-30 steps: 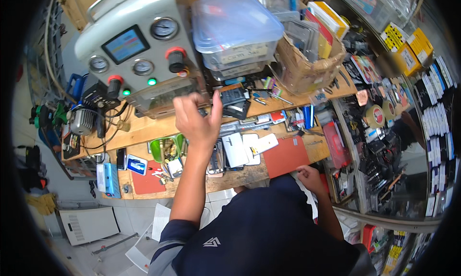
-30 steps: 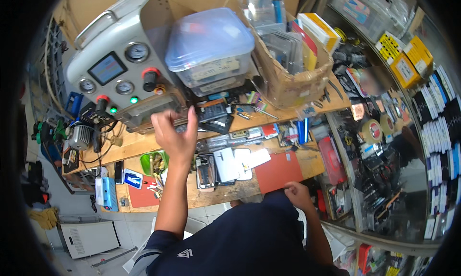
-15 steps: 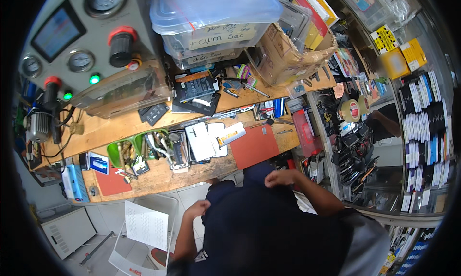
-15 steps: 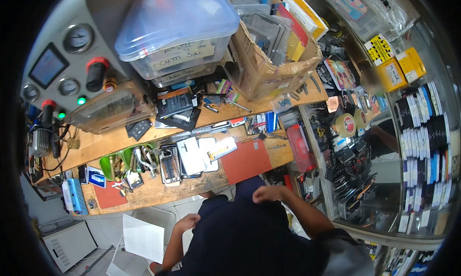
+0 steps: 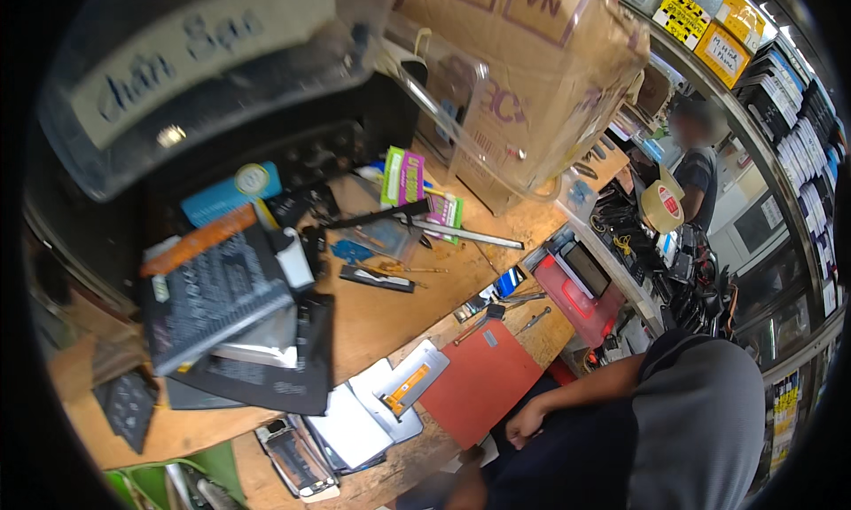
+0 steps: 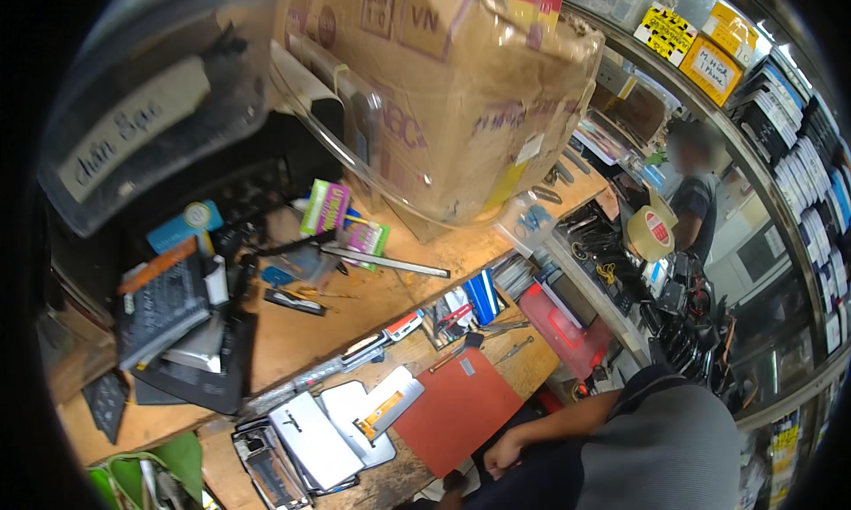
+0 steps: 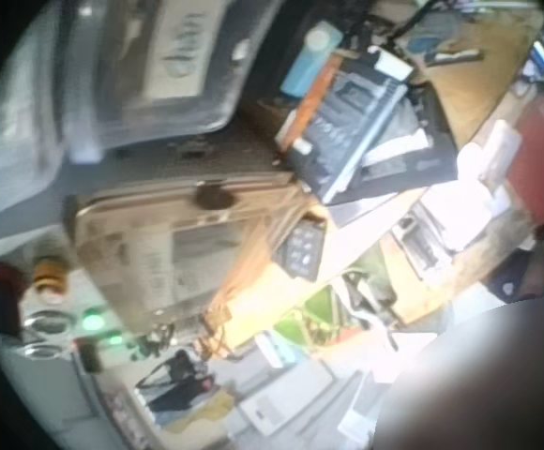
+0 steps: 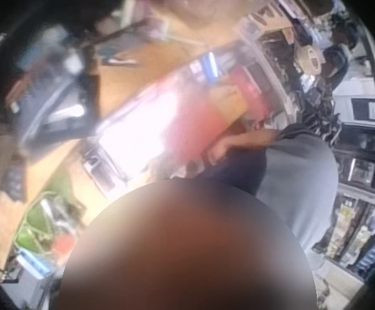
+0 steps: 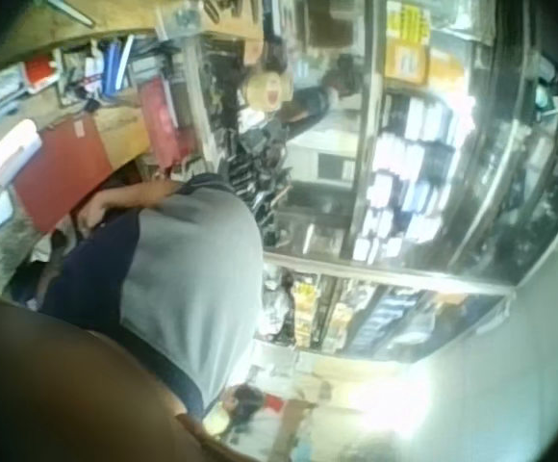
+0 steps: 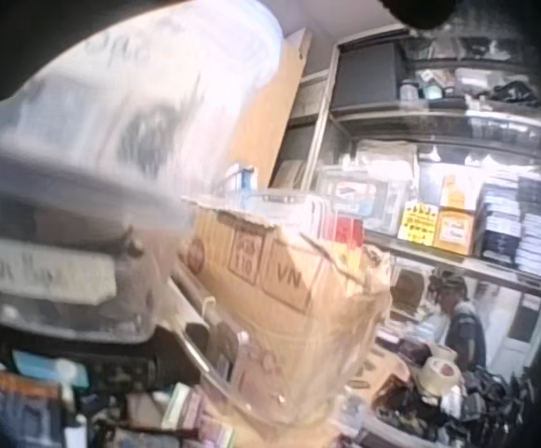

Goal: The person cleans a smartphone screen with a cloth, then handles a detached screen assembly and places it on a red mat. They use a vacuum press machine to bond the screen, then move to a heating station to apply heat to the assembly.

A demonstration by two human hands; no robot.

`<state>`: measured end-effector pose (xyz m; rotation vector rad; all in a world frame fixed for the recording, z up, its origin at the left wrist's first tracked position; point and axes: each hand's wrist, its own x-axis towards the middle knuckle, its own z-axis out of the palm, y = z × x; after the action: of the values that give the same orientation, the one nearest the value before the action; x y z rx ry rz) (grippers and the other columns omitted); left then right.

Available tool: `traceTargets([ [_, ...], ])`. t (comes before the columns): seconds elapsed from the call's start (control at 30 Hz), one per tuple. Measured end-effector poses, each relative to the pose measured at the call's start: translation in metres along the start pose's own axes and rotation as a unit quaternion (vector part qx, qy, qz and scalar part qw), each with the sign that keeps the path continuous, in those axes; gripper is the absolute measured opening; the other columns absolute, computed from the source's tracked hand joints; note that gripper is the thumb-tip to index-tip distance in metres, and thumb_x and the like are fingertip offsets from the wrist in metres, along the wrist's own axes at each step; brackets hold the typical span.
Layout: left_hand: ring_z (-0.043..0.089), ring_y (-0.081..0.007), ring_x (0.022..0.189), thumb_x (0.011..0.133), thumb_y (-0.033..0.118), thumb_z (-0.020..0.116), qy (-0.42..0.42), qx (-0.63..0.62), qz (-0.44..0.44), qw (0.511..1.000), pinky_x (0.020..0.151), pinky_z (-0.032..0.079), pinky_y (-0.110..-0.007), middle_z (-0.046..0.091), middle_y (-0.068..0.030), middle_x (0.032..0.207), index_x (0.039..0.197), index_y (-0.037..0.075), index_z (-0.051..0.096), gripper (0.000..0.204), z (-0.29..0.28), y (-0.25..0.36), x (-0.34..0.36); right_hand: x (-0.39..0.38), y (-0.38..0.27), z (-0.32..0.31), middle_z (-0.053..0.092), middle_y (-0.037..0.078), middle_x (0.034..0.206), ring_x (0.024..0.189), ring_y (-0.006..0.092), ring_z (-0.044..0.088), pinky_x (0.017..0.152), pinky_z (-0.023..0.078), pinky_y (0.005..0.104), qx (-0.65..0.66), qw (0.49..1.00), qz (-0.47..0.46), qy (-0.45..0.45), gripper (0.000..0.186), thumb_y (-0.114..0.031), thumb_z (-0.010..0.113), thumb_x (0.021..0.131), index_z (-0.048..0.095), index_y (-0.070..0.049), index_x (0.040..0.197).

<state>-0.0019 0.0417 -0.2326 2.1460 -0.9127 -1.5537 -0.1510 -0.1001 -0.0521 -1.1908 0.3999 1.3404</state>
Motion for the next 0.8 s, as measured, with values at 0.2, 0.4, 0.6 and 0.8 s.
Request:
traceTargets([
  [0.2,0.077,-0.0266,0.094,0.111,0.034,0.057,0.106,0.03,-0.006,0.994,0.079,0.062,-0.036,0.078,-0.0158,0.107,0.119,0.002,0.073,0.037,0.006,-0.005,0.019,0.051,0.024,-0.019,0.062,0.007,0.076,0.068,0.0182,0.059,0.058,0.049,0.0367,0.023,0.979,-0.125,0.16,0.015,-0.011,0.063,0.097,0.062,-0.003,0.084],
  [0.4,0.076,-0.0282,0.096,0.111,0.031,0.056,0.224,0.054,-0.009,0.973,0.08,0.061,-0.037,0.077,-0.0166,0.11,0.121,0.001,0.073,0.036,0.038,-0.033,0.042,0.16,0.066,-0.06,0.063,0.008,0.079,0.071,0.019,0.062,0.061,0.051,0.037,-0.029,0.916,-0.281,0.286,0.014,-0.013,0.066,0.099,0.064,-0.002,0.091],
  [0.6,0.076,-0.0298,0.099,0.111,0.028,0.056,0.371,0.05,0.009,0.927,0.081,0.061,-0.037,0.077,-0.0174,0.113,0.123,-0.001,0.072,0.035,0.081,-0.074,0.059,0.219,0.097,-0.05,0.064,0.009,0.081,0.075,0.0199,0.064,0.064,0.053,0.0373,-0.09,0.82,-0.394,0.405,0.015,-0.015,0.069,0.101,0.066,-0.001,0.098],
  [0.8,0.073,-0.029,0.091,0.109,0.022,0.058,0.388,-0.244,0.1,0.883,0.08,0.059,-0.041,0.076,-0.013,0.103,0.122,-0.003,0.069,0.03,0.083,-0.066,0.044,0.179,0.093,-0.034,0.068,0.009,0.075,0.064,0.0174,0.066,0.058,0.055,0.0347,0.023,0.879,-0.378,0.289,0.034,-0.034,0.072,0.105,0.069,-0.003,0.092],
])
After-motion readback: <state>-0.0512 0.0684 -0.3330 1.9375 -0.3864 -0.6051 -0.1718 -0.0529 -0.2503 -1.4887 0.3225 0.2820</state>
